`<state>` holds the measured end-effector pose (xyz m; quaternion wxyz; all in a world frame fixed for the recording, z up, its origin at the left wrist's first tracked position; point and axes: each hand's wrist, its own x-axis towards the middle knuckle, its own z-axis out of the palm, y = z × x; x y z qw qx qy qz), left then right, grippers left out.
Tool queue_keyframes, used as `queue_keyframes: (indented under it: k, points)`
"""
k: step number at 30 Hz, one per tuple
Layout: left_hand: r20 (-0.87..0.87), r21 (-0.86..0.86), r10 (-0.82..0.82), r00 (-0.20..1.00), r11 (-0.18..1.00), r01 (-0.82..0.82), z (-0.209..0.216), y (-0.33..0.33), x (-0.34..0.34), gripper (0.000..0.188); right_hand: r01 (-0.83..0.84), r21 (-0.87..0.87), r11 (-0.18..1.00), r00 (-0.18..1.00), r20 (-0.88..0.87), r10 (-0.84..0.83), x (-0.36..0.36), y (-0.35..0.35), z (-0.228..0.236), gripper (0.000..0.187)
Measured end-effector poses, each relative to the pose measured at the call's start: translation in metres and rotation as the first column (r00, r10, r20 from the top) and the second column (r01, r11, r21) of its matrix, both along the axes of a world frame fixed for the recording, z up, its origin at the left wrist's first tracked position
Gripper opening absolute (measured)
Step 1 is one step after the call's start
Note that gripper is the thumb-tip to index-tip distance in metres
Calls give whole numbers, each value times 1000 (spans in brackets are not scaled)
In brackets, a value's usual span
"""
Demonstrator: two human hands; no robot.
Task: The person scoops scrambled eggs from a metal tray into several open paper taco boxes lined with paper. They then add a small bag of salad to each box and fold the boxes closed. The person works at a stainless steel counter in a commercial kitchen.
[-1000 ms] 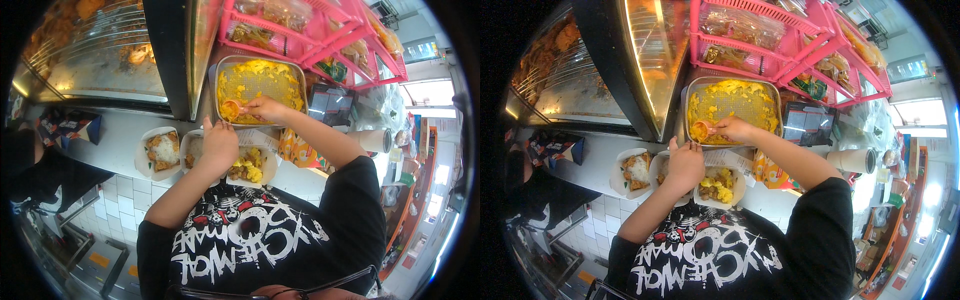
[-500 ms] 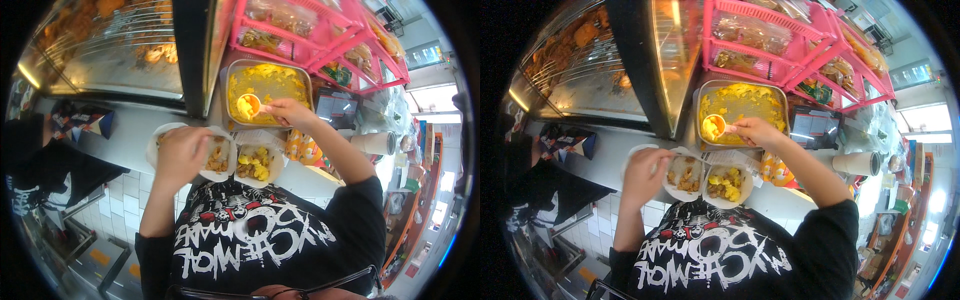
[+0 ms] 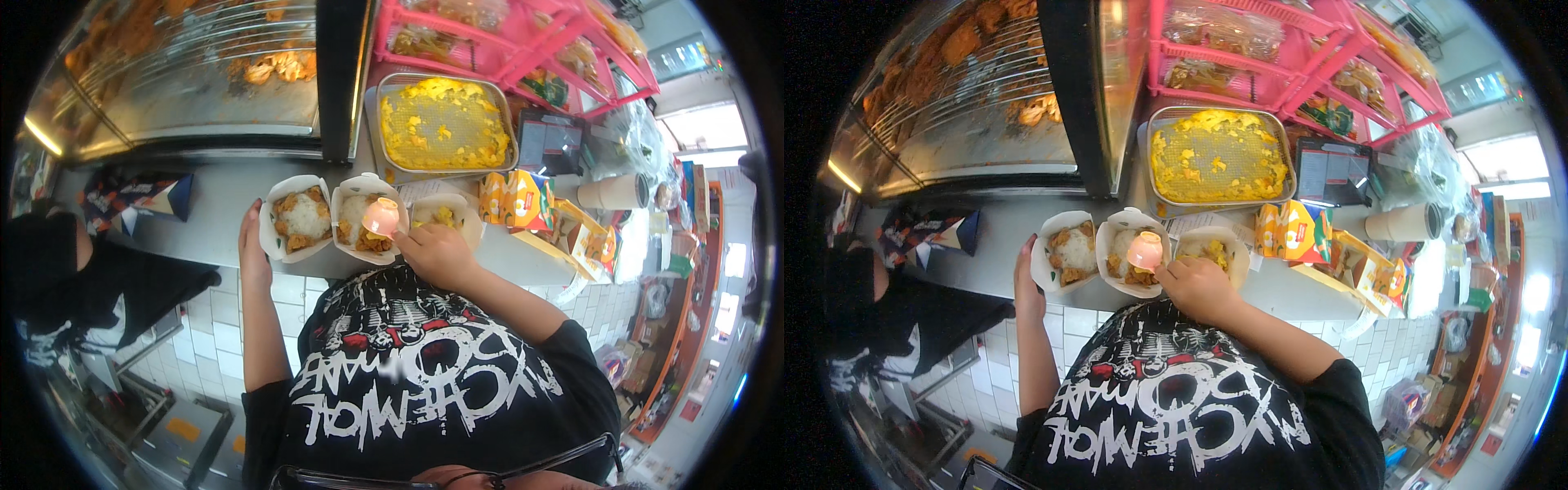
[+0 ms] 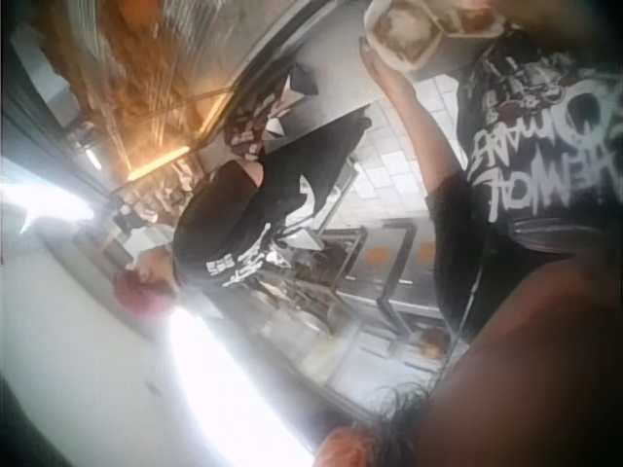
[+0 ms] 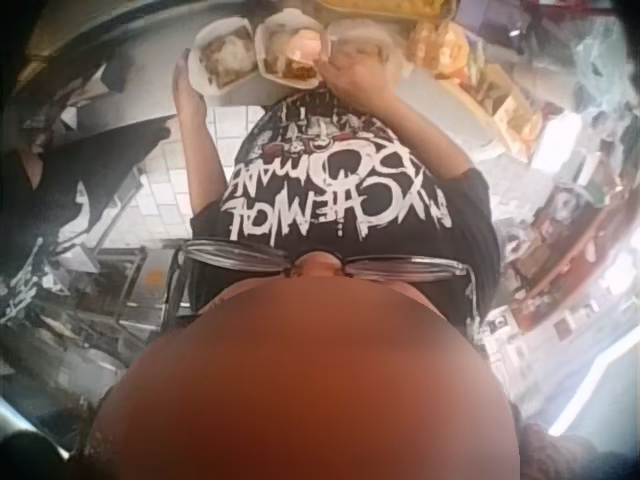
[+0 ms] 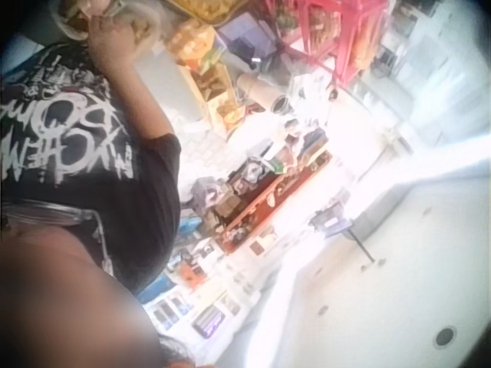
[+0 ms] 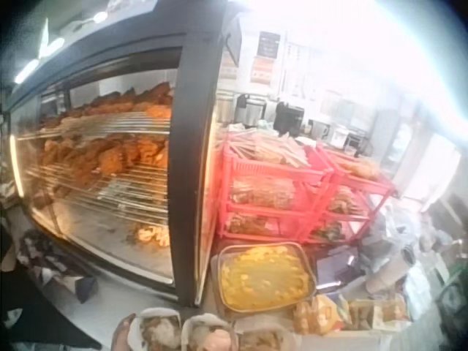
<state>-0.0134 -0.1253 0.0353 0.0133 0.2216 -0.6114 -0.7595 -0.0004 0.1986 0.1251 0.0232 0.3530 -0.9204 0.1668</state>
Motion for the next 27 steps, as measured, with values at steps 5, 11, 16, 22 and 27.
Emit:
queue_keyframes:
  k: [5,11,16,22,27]
  points:
    - [-90,410,-60,994,907,92,-63,-12,12,56,-6,-73,997,1000,-12,5,22,3,-27,29]
    - [-189,-161,-360,914,929,333,-78,-12,10,55,77,-88,993,997,38,-74,40,2,-46,14]
    - [-129,-147,-420,898,904,401,-65,-5,5,52,118,-74,990,992,-27,-120,44,4,-40,24]
    - [-107,180,-239,965,950,255,-75,2,9,51,204,-152,967,971,157,-180,44,4,-26,28]
    - [-350,-581,-40,936,793,-183,10,34,8,40,354,-281,892,935,119,-333,9,35,2,19]
